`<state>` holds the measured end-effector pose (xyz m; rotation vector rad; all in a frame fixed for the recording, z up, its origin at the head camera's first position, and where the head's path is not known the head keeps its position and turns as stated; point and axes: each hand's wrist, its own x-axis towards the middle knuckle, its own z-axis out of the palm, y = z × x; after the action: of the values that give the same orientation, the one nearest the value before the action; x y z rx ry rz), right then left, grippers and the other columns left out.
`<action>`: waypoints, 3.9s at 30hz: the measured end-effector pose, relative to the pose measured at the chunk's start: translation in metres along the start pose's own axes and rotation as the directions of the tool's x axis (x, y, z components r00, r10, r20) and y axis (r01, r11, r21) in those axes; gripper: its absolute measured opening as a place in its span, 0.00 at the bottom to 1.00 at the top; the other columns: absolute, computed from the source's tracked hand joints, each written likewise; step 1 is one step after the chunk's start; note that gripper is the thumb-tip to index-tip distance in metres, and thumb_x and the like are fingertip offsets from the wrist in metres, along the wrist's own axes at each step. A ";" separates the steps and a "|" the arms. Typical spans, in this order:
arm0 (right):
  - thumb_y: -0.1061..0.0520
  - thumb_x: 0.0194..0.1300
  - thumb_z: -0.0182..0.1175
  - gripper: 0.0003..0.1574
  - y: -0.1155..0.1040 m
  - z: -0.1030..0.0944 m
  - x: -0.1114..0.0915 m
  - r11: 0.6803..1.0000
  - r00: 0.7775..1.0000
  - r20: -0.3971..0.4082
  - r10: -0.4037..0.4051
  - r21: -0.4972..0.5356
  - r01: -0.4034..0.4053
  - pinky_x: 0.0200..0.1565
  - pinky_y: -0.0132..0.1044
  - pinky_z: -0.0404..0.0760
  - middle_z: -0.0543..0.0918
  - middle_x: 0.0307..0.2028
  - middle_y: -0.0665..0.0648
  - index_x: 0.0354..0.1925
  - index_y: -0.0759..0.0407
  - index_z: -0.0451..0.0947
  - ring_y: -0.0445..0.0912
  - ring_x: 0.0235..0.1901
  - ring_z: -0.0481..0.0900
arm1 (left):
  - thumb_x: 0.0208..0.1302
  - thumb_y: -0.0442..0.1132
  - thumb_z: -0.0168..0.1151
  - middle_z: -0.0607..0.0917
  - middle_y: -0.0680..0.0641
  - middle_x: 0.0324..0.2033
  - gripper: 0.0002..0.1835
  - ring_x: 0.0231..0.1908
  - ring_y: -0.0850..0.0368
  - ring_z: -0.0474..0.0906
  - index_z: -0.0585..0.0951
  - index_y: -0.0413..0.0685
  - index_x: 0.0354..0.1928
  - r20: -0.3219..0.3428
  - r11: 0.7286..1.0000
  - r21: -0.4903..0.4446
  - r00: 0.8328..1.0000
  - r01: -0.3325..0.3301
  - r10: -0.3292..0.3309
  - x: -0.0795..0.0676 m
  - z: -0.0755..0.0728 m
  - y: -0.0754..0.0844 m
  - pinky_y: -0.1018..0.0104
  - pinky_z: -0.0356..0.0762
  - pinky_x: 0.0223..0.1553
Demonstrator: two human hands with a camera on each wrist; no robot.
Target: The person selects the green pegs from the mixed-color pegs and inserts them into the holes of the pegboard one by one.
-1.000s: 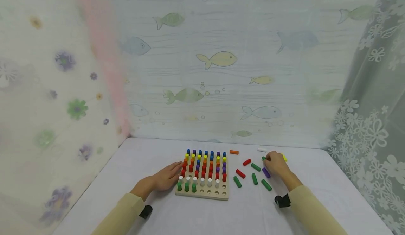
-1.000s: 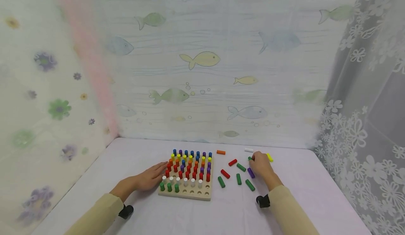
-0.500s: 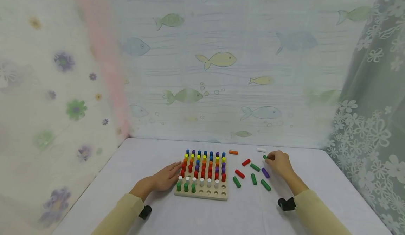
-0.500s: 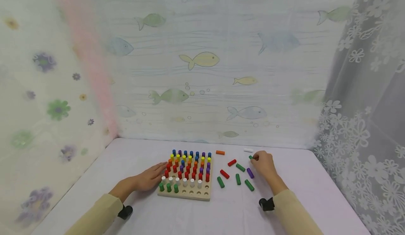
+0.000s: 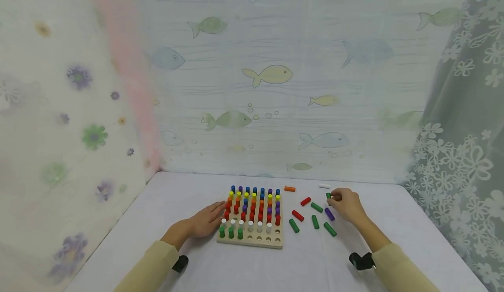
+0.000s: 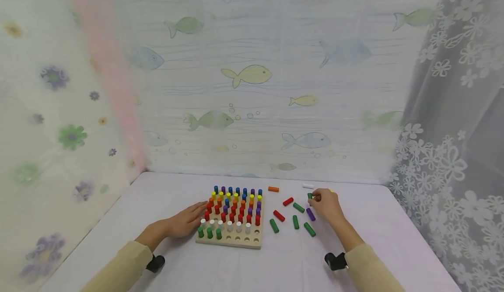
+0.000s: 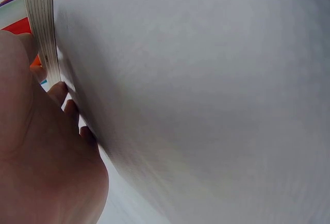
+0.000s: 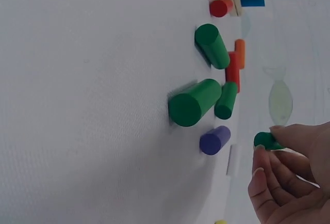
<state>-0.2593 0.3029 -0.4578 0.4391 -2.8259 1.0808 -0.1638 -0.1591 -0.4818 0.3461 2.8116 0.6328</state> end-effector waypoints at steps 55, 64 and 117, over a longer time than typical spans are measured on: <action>0.62 0.65 0.69 0.13 -0.065 0.016 -0.050 0.980 0.990 0.047 -0.135 0.152 0.126 0.39 0.32 0.84 0.88 0.36 0.52 0.48 0.62 0.81 0.44 0.35 0.84 | 0.81 0.47 0.45 0.57 0.44 0.79 0.32 0.79 0.42 0.51 0.56 0.49 0.81 -0.007 1.000 0.010 1.000 0.005 -0.005 0.004 0.002 -0.004 0.42 0.54 0.76; 0.64 0.65 0.68 0.12 -0.078 0.023 -0.054 0.974 0.989 0.081 -0.121 0.203 0.103 0.34 0.31 0.84 0.88 0.35 0.52 0.48 0.60 0.81 0.44 0.35 0.84 | 0.80 0.47 0.46 0.58 0.44 0.79 0.32 0.78 0.42 0.52 0.56 0.49 0.81 -0.005 1.000 0.008 1.000 0.014 -0.014 0.004 0.002 -0.002 0.42 0.54 0.76; 0.59 0.67 0.69 0.09 -0.137 0.088 -0.061 0.919 0.919 0.211 -0.334 0.291 0.267 0.42 0.30 0.84 0.87 0.35 0.45 0.45 0.58 0.82 0.39 0.35 0.82 | 0.80 0.49 0.44 0.55 0.42 0.80 0.33 0.79 0.39 0.49 0.54 0.48 0.81 -0.005 1.000 -0.014 1.000 -0.021 0.021 0.012 0.009 -0.014 0.39 0.49 0.76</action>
<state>-0.1588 0.1616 -0.4471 1.0763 -2.6934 1.4117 -0.1756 -0.1650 -0.4979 0.3719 2.8100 0.6581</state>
